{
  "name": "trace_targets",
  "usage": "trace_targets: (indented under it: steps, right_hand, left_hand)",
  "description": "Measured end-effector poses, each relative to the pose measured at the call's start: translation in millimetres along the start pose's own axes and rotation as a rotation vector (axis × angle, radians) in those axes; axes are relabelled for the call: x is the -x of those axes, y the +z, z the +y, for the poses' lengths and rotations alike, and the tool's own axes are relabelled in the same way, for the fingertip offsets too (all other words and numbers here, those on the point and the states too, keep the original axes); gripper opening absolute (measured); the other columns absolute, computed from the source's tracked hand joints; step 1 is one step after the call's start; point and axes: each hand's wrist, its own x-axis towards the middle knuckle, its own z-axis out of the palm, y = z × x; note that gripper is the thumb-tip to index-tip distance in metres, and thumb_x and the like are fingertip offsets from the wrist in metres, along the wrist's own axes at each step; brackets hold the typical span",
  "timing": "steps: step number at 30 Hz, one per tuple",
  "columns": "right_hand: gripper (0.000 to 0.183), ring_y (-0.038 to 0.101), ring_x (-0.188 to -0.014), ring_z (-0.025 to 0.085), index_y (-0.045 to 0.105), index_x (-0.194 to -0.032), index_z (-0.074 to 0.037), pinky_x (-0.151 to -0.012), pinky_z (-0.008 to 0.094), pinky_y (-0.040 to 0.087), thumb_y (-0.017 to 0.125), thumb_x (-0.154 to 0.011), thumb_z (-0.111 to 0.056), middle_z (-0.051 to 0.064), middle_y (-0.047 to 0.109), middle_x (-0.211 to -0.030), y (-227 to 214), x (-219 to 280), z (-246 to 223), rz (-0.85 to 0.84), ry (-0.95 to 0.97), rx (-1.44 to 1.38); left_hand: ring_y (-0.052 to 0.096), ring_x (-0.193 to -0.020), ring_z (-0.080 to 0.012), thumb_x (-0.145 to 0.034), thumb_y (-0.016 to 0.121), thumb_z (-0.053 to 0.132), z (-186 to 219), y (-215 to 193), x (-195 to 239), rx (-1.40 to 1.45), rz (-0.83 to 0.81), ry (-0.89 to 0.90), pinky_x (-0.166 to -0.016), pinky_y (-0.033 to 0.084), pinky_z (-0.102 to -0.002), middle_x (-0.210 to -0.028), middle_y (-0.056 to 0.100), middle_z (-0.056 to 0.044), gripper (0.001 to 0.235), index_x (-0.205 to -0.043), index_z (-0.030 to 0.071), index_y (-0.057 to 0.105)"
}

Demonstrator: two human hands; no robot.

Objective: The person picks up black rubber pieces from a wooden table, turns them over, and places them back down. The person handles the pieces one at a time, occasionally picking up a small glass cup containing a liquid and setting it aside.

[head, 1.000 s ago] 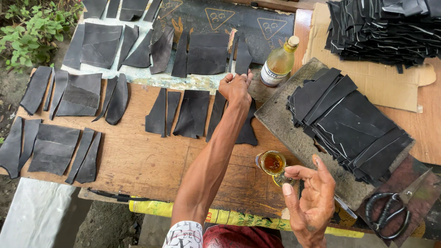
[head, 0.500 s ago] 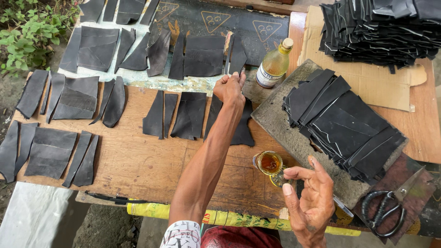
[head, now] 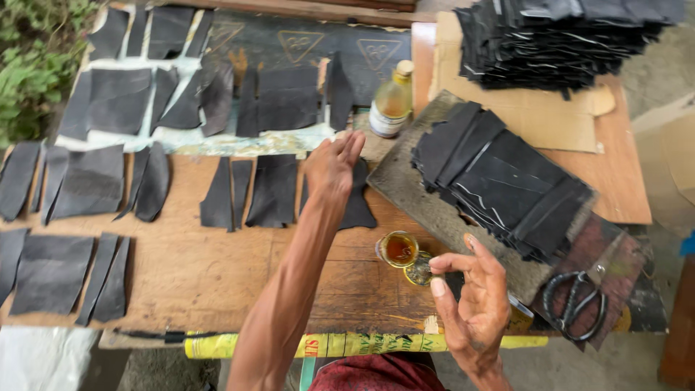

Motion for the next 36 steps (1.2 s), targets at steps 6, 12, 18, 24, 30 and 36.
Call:
trace_targets:
  steps: [6, 12, 18, 24, 30, 36]
  right_hand:
    - [0.052, 0.063, -0.081, 0.011, 0.045, -0.149, 0.002, -0.077, 0.026, 0.052, 0.062, -0.101, -0.004, 0.005, 0.064, -0.085, -29, -45, 32, 0.132, 0.045, 0.1]
    - [0.069, 0.067, -0.101, 0.02, 0.039, -0.155, 0.001, -0.093, 0.037, 0.053, 0.074, -0.095, 0.0, 0.006, 0.074, -0.104, -46, -130, 85, 0.107, -0.232, 0.554]
    - [0.092, 0.057, -0.116, 0.025, 0.031, -0.159, -0.001, -0.107, 0.049, 0.035, 0.084, -0.083, -0.003, 0.005, 0.076, -0.117, -39, -157, 115, 0.037, -0.133, 0.781]
    - [0.105, 0.056, -0.117, 0.026, 0.023, -0.162, -0.004, -0.106, 0.05, 0.034, 0.086, -0.079, -0.005, 0.003, 0.075, -0.119, -41, -159, 129, 0.0, -0.126, 0.804]
    - [0.108, 0.055, -0.114, 0.026, 0.021, -0.163, -0.003, -0.101, 0.05, 0.031, 0.087, -0.078, -0.008, 0.003, 0.075, -0.118, -44, -160, 135, -0.013, -0.136, 0.843]
    - [0.112, 0.055, -0.113, 0.026, 0.017, -0.164, -0.002, -0.097, 0.048, 0.03, 0.087, -0.077, -0.009, 0.003, 0.074, -0.118, -45, -161, 137, -0.025, -0.165, 0.855]
  left_hand:
    - [0.055, -0.055, -0.016, -0.099, 0.069, 0.008, 22, 18, 67, -0.457, -0.307, 0.208, -0.044, 0.045, -0.024, -0.077, 0.06, -0.014, 0.027, -0.124, -0.002, 0.063]
    - [0.059, -0.082, -0.022, -0.089, 0.078, 0.023, -25, 52, 82, -1.45, -0.561, 0.715, -0.071, 0.052, -0.036, -0.091, 0.063, -0.01, 0.037, -0.12, 0.006, 0.071]
    - [0.05, -0.103, -0.0316, -0.075, 0.086, 0.024, -54, 67, 69, -1.646, -0.718, 0.94, -0.088, 0.046, -0.045, -0.11, 0.053, -0.017, 0.063, -0.13, 0.002, 0.064]
    - [0.044, -0.111, -0.036, -0.071, 0.087, 0.015, -62, 73, 64, -1.769, -0.768, 0.868, -0.093, 0.037, -0.049, -0.121, 0.046, -0.018, 0.07, -0.135, 0.006, 0.061]
    - [0.042, -0.116, -0.0347, -0.067, 0.087, 0.013, -66, 82, 63, -1.861, -0.77, 0.799, -0.095, 0.034, -0.049, -0.125, 0.044, -0.016, 0.067, -0.13, 0.007, 0.064]
    - [0.041, -0.115, -0.035, -0.066, 0.088, 0.012, -67, 83, 62, -1.863, -0.787, 0.799, -0.093, 0.034, -0.049, -0.124, 0.043, -0.017, 0.072, -0.131, 0.002, 0.06]
